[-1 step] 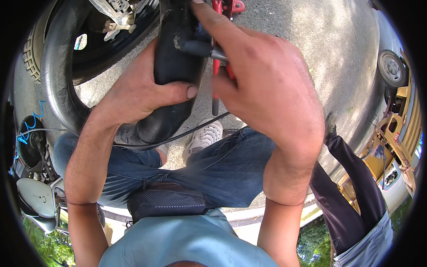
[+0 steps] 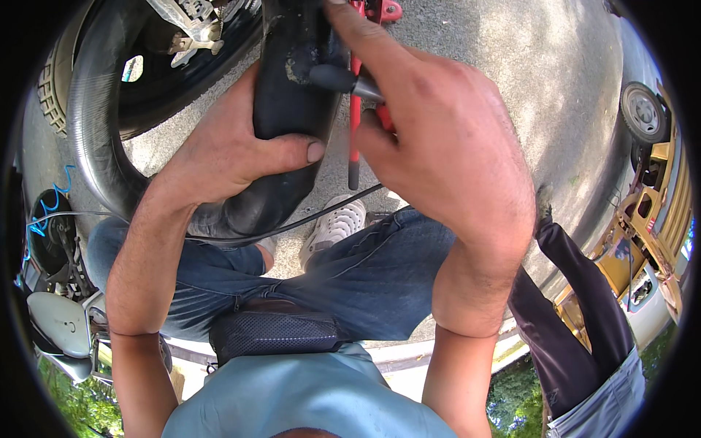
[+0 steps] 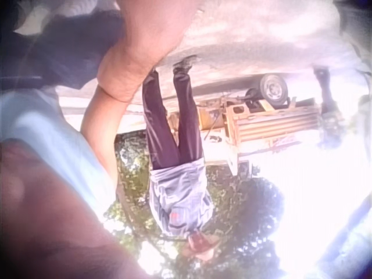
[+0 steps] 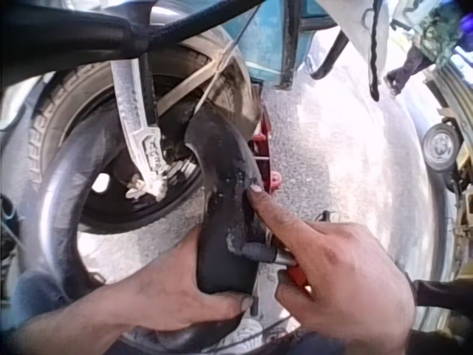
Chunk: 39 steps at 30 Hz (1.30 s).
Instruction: The person uses a red rotary tool to grind the surface of a black motorcycle tire. They hold the tire with one hand and operate the tool with the other, moving it across the tire's surface to smooth or prepare it.
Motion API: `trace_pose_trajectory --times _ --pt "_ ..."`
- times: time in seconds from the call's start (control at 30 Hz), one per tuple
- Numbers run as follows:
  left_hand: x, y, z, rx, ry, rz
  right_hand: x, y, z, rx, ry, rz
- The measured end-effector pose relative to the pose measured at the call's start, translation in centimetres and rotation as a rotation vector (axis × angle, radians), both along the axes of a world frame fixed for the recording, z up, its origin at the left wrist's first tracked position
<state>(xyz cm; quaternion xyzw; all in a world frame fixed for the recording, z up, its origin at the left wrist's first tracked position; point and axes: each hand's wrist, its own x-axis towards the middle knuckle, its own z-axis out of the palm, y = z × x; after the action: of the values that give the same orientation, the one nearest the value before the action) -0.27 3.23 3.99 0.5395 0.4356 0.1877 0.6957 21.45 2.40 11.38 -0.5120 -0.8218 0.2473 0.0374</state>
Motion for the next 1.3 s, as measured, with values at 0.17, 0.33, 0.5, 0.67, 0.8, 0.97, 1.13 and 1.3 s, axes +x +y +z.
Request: trace_pose_trajectory --times 0.17,0.33,0.5,0.67,0.8,0.97,1.13,1.3 --pt "0.2 -0.1 0.1 -0.005 0.048 0.001 0.1 -0.1 0.1 0.009 -0.009 0.006" --pt "0.2 -0.3 -0.4 0.016 0.045 0.009 0.1 -0.2 0.2 0.015 -0.010 0.019" --pt "0.4 -0.3 -0.4 0.030 0.061 0.005 0.2 -0.1 -0.1 0.015 -0.006 0.019" --pt "0.5 -0.2 -0.5 0.009 0.017 0.002 0.6 -0.3 -0.2 0.007 0.017 0.002" --pt "0.5 -0.2 -0.7 0.033 -0.043 0.034 1.7 -0.5 -1.4 -0.050 0.222 -0.144" --pt "0.9 -0.9 -1.4 -0.024 -0.164 0.092 0.1 -1.9 -4.9 -0.272 0.806 -0.783" --pt "1.0 -0.1 0.2 -0.409 -0.308 0.239 -0.8 -2.1 -6.6 -0.311 0.954 -0.827" --pt "0.7 1.0 1.0 -0.140 -0.162 0.304 -1.6 -1.7 -5.5 -0.396 1.226 -0.765"
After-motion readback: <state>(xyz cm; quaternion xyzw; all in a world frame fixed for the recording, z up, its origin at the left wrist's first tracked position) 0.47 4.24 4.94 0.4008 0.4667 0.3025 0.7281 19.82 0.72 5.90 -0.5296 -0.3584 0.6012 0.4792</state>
